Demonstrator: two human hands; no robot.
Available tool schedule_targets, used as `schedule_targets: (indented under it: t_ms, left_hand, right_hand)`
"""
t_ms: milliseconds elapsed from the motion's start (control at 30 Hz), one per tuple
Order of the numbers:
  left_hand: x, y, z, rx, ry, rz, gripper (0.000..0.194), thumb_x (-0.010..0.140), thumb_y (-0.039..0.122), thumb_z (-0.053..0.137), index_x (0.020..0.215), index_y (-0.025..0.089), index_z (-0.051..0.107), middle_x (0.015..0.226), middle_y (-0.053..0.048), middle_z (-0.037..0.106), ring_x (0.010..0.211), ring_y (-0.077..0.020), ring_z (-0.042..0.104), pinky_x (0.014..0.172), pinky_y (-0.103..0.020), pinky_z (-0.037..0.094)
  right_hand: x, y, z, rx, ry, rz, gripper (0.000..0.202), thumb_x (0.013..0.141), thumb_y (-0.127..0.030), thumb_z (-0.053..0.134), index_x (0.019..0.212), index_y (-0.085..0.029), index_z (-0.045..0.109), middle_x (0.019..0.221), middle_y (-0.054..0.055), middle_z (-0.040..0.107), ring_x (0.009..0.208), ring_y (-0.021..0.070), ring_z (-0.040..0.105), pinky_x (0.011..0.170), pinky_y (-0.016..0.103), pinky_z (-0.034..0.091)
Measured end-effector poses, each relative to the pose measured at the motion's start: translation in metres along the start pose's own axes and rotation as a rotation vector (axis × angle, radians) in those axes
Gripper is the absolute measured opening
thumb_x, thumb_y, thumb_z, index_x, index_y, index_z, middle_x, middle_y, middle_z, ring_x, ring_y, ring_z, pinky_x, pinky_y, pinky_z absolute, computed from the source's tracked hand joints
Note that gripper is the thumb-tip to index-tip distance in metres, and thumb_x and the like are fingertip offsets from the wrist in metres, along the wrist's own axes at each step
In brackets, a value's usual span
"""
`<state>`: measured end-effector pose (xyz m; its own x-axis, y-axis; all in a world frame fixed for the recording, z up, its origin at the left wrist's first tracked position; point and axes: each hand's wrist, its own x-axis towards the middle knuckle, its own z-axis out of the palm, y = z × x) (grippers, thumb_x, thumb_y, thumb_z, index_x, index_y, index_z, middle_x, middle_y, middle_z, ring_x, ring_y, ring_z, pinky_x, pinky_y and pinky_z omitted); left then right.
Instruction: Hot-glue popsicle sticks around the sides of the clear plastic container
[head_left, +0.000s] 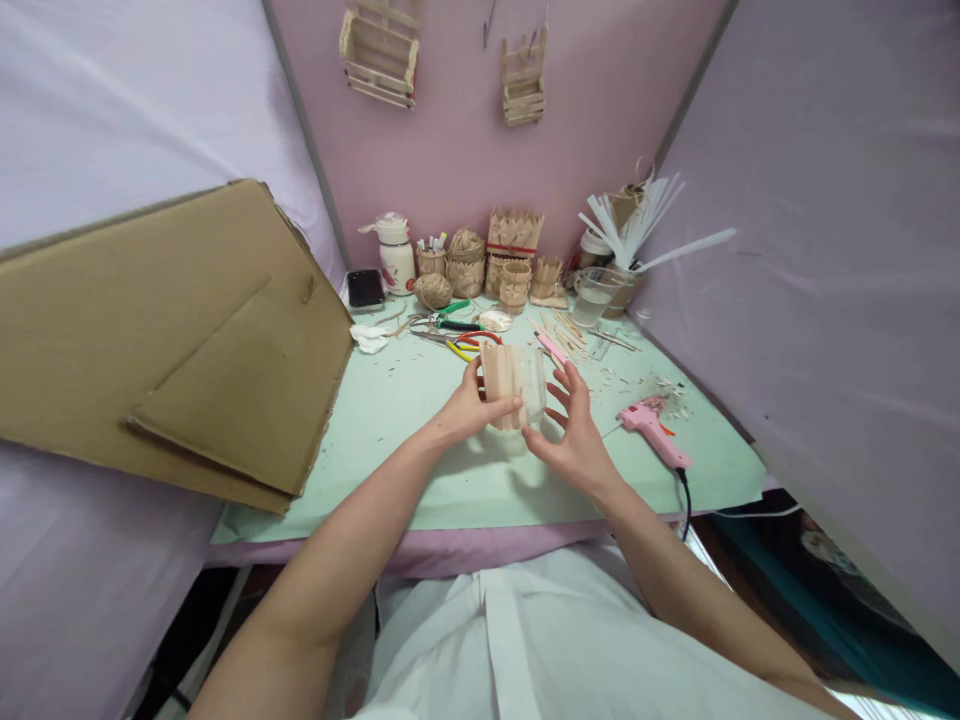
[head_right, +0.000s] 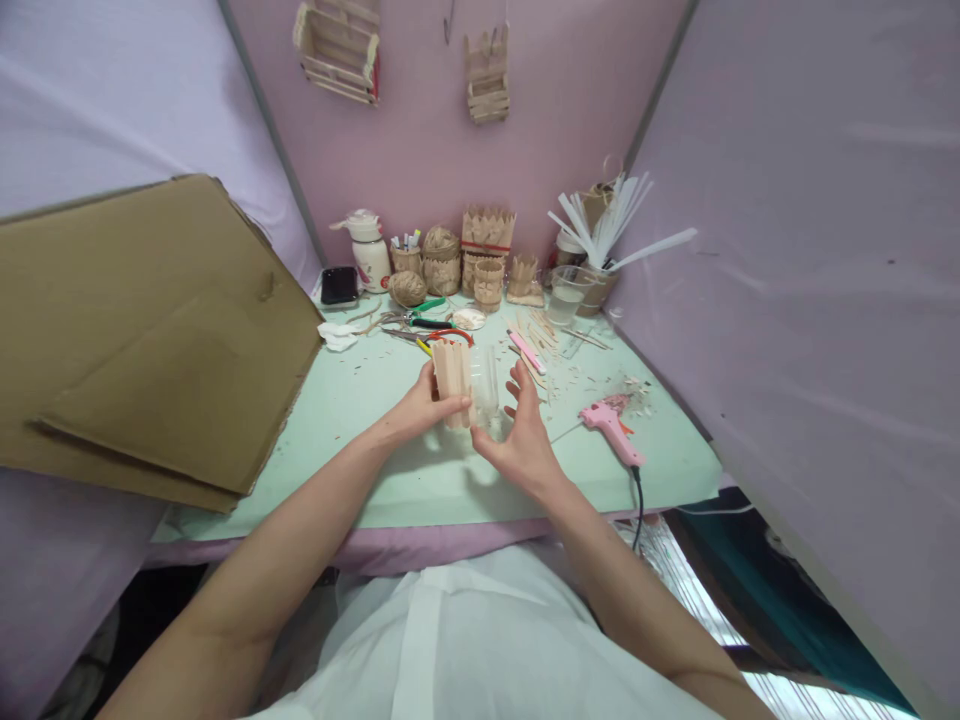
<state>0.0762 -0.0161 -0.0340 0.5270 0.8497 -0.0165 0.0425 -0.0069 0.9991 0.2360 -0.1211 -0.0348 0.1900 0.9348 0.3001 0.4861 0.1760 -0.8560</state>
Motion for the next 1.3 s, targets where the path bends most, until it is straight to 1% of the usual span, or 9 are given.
schedule_targets:
  t_ms: [100,200,267,367,500,667,767,1033,1300]
  left_hand:
    - [0.0016,-0.0009,-0.001,-0.014,0.019,-0.009,0.111,0.066,0.042,0.084,0.15,0.013,0.019,0.142,-0.023,0.05,0.128,-0.0329,0.054,0.107,-0.048,0.044]
    - [0.0015,0.0006,-0.0008,-0.039,0.026,-0.021,0.106,0.067,0.039,0.084,0.149,0.015,0.022,0.14,-0.021,0.052,0.127,-0.0331,0.055,0.106,-0.049,0.046]
    - [0.0008,0.0027,-0.0002,-0.043,0.026,-0.032,0.106,0.067,0.038,0.084,0.149,0.014,0.022,0.139,-0.022,0.053,0.126,-0.0333,0.056,0.105,-0.049,0.046]
    - [-0.0005,0.0059,0.0005,-0.045,0.018,-0.043,0.107,0.066,0.038,0.085,0.148,0.011,0.022,0.138,-0.023,0.053,0.124,-0.0337,0.056,0.104,-0.049,0.047]
    - [-0.0013,0.0066,0.0,-0.038,0.007,-0.047,0.105,0.067,0.036,0.084,0.149,0.014,0.022,0.136,-0.021,0.056,0.123,-0.0326,0.057,0.104,-0.049,0.047]
    - [-0.0009,0.0029,-0.0013,-0.022,-0.003,-0.044,0.109,0.067,0.039,0.084,0.15,0.013,0.02,0.134,-0.022,0.057,0.122,-0.0326,0.058,0.104,-0.049,0.047]
    - [-0.0009,0.0022,-0.0014,-0.028,-0.012,-0.046,0.109,0.066,0.04,0.085,0.15,0.015,0.021,0.134,-0.02,0.057,0.122,-0.0324,0.058,0.104,-0.048,0.047]
    - [-0.0002,0.0009,-0.0009,-0.022,-0.011,-0.05,0.11,0.065,0.04,0.086,0.151,0.016,0.021,0.135,-0.02,0.057,0.123,-0.0327,0.058,0.104,-0.049,0.047]
    - [0.0004,0.0004,-0.0008,-0.009,-0.014,-0.05,0.111,0.065,0.042,0.085,0.15,0.012,0.02,0.136,-0.023,0.055,0.123,-0.0333,0.057,0.104,-0.049,0.047]
  right_hand:
    - [-0.0014,0.0034,0.0026,-0.112,0.024,-0.133,0.101,0.076,-0.033,0.069,0.157,-0.032,0.008,0.16,0.014,0.023,0.145,0.033,0.033,0.107,0.057,0.045]
    - [-0.0021,0.0046,0.0042,-0.213,0.034,-0.25,0.091,0.078,-0.03,0.068,0.155,-0.032,0.019,0.16,0.012,0.026,0.149,0.032,0.027,0.109,0.057,0.044]
    - [-0.0026,0.004,0.0049,-0.239,0.036,-0.286,0.082,0.081,-0.029,0.066,0.153,-0.032,0.027,0.16,0.011,0.028,0.149,0.0308,0.027,0.109,0.055,0.045]
    - [-0.0035,0.0029,0.0054,-0.241,0.051,-0.3,0.075,0.083,-0.028,0.064,0.152,-0.031,0.033,0.158,0.011,0.034,0.146,0.0294,0.035,0.108,0.053,0.047]
    - [-0.0043,0.0033,0.0052,-0.24,0.066,-0.31,0.073,0.084,-0.028,0.063,0.151,-0.031,0.035,0.156,0.011,0.037,0.143,0.029,0.039,0.108,0.053,0.049]
    - [-0.0047,0.0037,0.0054,-0.243,0.085,-0.31,0.07,0.085,-0.028,0.062,0.15,-0.03,0.037,0.155,0.01,0.041,0.142,0.0286,0.041,0.106,0.052,0.051]
    - [-0.005,0.0036,0.006,-0.242,0.094,-0.303,0.07,0.084,-0.028,0.063,0.149,-0.031,0.038,0.154,0.01,0.042,0.142,0.0284,0.041,0.105,0.052,0.052]
    - [-0.0062,0.0033,0.0074,-0.24,0.114,-0.301,0.068,0.085,-0.028,0.062,0.149,-0.031,0.039,0.153,0.009,0.044,0.141,0.0283,0.043,0.104,0.052,0.054]
    - [-0.0067,0.0035,0.0072,-0.244,0.118,-0.309,0.067,0.085,-0.028,0.062,0.148,-0.031,0.04,0.152,0.01,0.044,0.14,0.0279,0.044,0.104,0.051,0.053]
